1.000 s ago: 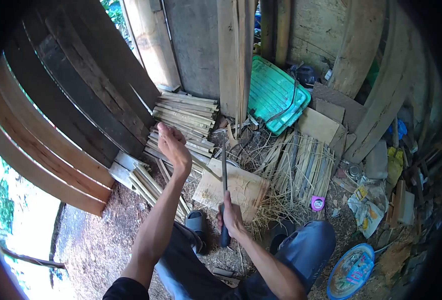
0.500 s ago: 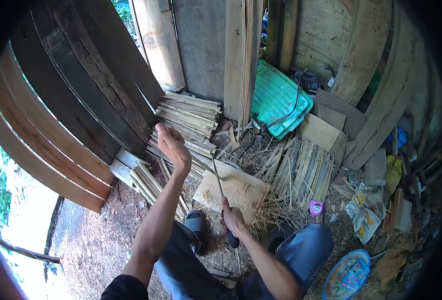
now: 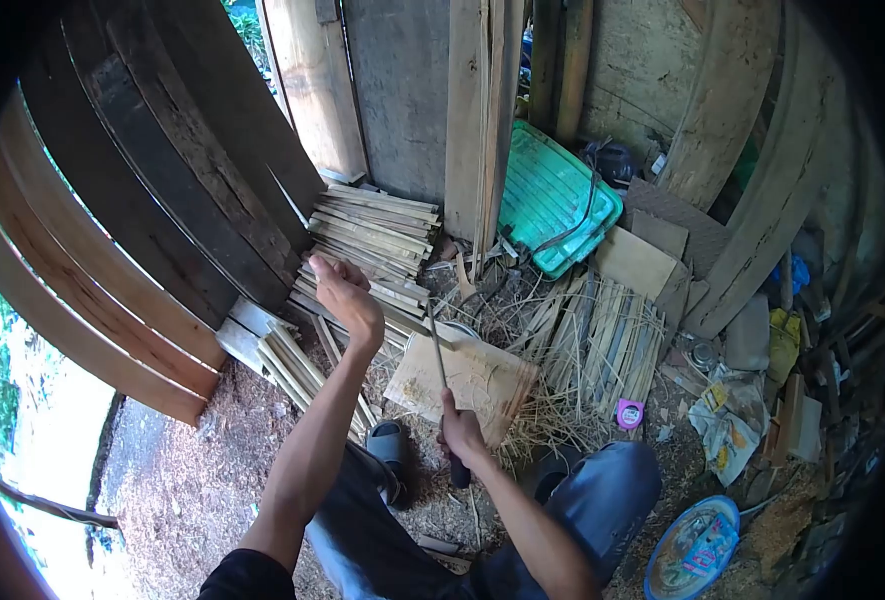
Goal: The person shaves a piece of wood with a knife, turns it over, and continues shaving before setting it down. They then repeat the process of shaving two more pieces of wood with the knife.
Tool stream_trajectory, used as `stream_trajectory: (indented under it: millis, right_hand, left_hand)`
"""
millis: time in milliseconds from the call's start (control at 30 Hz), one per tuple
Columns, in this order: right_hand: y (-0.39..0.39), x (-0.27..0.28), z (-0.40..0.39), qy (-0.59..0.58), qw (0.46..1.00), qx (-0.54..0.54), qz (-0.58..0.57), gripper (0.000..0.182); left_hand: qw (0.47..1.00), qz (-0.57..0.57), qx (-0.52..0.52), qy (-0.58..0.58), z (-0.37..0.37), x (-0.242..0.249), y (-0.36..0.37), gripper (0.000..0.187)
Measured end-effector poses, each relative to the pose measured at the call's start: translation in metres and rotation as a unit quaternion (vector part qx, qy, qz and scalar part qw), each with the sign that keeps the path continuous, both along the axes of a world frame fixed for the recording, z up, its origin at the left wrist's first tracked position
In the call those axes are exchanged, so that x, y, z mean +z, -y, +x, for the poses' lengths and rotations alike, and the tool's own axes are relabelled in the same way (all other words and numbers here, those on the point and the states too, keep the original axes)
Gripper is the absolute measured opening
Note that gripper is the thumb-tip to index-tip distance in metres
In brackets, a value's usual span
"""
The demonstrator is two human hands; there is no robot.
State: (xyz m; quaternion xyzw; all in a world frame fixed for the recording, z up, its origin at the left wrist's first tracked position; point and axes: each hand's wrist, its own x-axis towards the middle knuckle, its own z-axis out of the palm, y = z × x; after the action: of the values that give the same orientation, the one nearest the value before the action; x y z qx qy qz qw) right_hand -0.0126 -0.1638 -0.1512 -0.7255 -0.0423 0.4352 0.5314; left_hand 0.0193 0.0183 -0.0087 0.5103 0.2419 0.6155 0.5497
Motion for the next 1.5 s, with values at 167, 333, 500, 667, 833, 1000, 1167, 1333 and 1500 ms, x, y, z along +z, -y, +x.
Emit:
stream_trajectory:
  millis: [167, 333, 500, 667, 833, 1000, 1167, 1333, 1500]
  right_hand:
    - [-0.002, 0.028, 0.004, 0.046, 0.998, 0.008, -0.043, 0.066]
    - [-0.007, 0.020, -0.006, 0.244, 0.969, 0.029, 0.000, 0.079]
    - [-0.003, -0.032, 0.017, 0.078, 0.989, 0.015, -0.125, 0.070]
    - [0.000, 0.009, 0.011, 0.015, 0.996, -0.020, -0.088, 0.067]
    - [-0.004, -0.011, -0.006, 0.201, 0.977, 0.037, -0.055, 0.069]
    - [0.000, -0.027, 0.007, -0.030, 0.995, -0.022, -0.097, 0.067]
    - [0.004, -0.009, 0.002, -0.028, 0.994, -0.007, -0.106, 0.064]
    - [-0.005, 0.004, 0.002, 0.159, 0.985, 0.060, -0.015, 0.066]
    - [-0.003, -0.026, 0.003, -0.097, 0.987, -0.021, -0.127, 0.078]
  left_hand:
    - [0.999, -0.023, -0.021, 0.012, 0.000, -0.001, -0.003, 0.048]
    - [1.000, -0.014, -0.010, 0.000, 0.003, 0.000, 0.004, 0.049]
    - [0.998, 0.009, -0.048, 0.049, 0.004, 0.001, 0.007, 0.046]
    - [0.980, -0.018, -0.142, 0.136, 0.002, 0.004, 0.004, 0.044]
    - [0.985, -0.091, -0.083, 0.118, -0.004, 0.006, -0.002, 0.037]
    - [0.989, -0.116, -0.030, 0.089, -0.003, 0.012, -0.005, 0.040]
    - [0.995, -0.078, 0.020, 0.066, 0.003, 0.007, -0.009, 0.040]
    - [0.991, -0.112, 0.055, 0.041, 0.004, 0.014, -0.009, 0.041]
    - [0.993, -0.078, 0.078, 0.028, 0.004, 0.005, -0.013, 0.044]
